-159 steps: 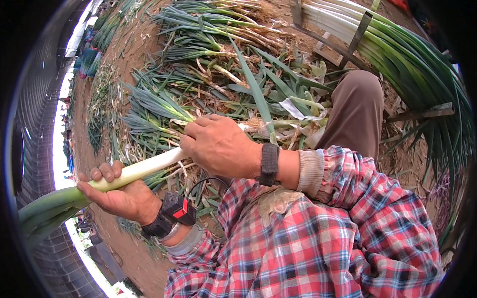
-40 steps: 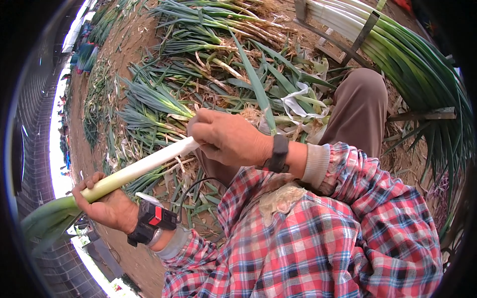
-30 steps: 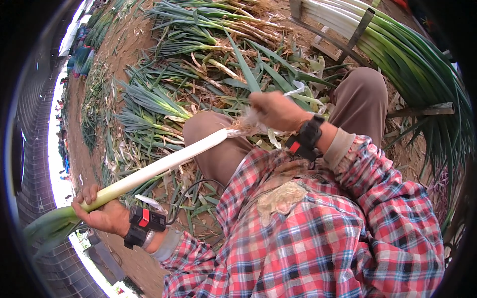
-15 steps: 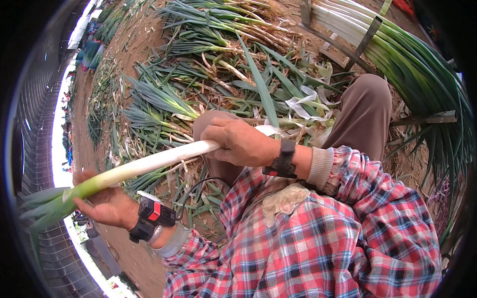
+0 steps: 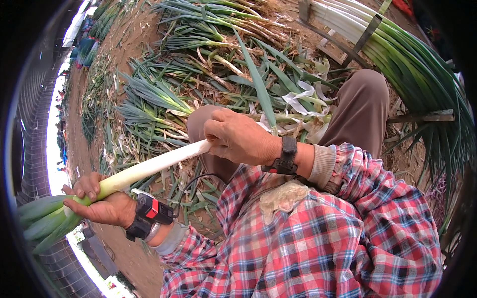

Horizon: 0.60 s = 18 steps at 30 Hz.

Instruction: The recorder is peeling outer layers off leeks and placing the cleaned vegetables into a metal sorting crate.

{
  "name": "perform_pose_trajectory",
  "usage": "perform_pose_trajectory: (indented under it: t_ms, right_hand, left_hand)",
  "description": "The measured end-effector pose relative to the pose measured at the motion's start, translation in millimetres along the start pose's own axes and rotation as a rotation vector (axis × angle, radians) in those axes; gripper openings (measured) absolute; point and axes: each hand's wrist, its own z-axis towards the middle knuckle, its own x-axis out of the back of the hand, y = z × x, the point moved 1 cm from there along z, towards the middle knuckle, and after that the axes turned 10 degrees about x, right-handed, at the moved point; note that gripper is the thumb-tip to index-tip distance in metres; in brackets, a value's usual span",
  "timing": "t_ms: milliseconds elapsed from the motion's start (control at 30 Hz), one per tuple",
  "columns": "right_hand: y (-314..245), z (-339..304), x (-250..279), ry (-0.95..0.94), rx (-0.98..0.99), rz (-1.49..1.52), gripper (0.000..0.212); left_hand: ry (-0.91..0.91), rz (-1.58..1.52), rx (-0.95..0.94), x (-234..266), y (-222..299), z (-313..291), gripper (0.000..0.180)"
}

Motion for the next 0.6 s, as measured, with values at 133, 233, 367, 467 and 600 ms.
perform_pose_trajectory:
  t_ms: [133, 233, 367, 467, 600]
  right_hand:
    - [-2, 0, -1, -0.003, 0.031, -0.05, 0.023]
    - [-4, 0, 1, -0.01, 0.043, -0.058, 0.024]
    - [-2, -4, -3, 0.022, 0.051, -0.069, 0.023]
    - [-4, -6, -5, -0.001, 0.117, -0.153, 0.023]
    - [-14, 2, 5, 0.066, 0.087, -0.068, 0.019]
  left_hand:
    - [0.02, 0.035, -0.019, -1, 0, -2, 0.061]
    - [0.032, 0.044, -0.026, -4, 0, -4, 0.061]
    - [0.041, 0.053, -0.03, -7, 2, -5, 0.059]
    - [0.035, 0.061, -0.029, -10, 2, -7, 0.054]
    - [0.053, 0.064, -0.02, -14, -3, -7, 0.044]
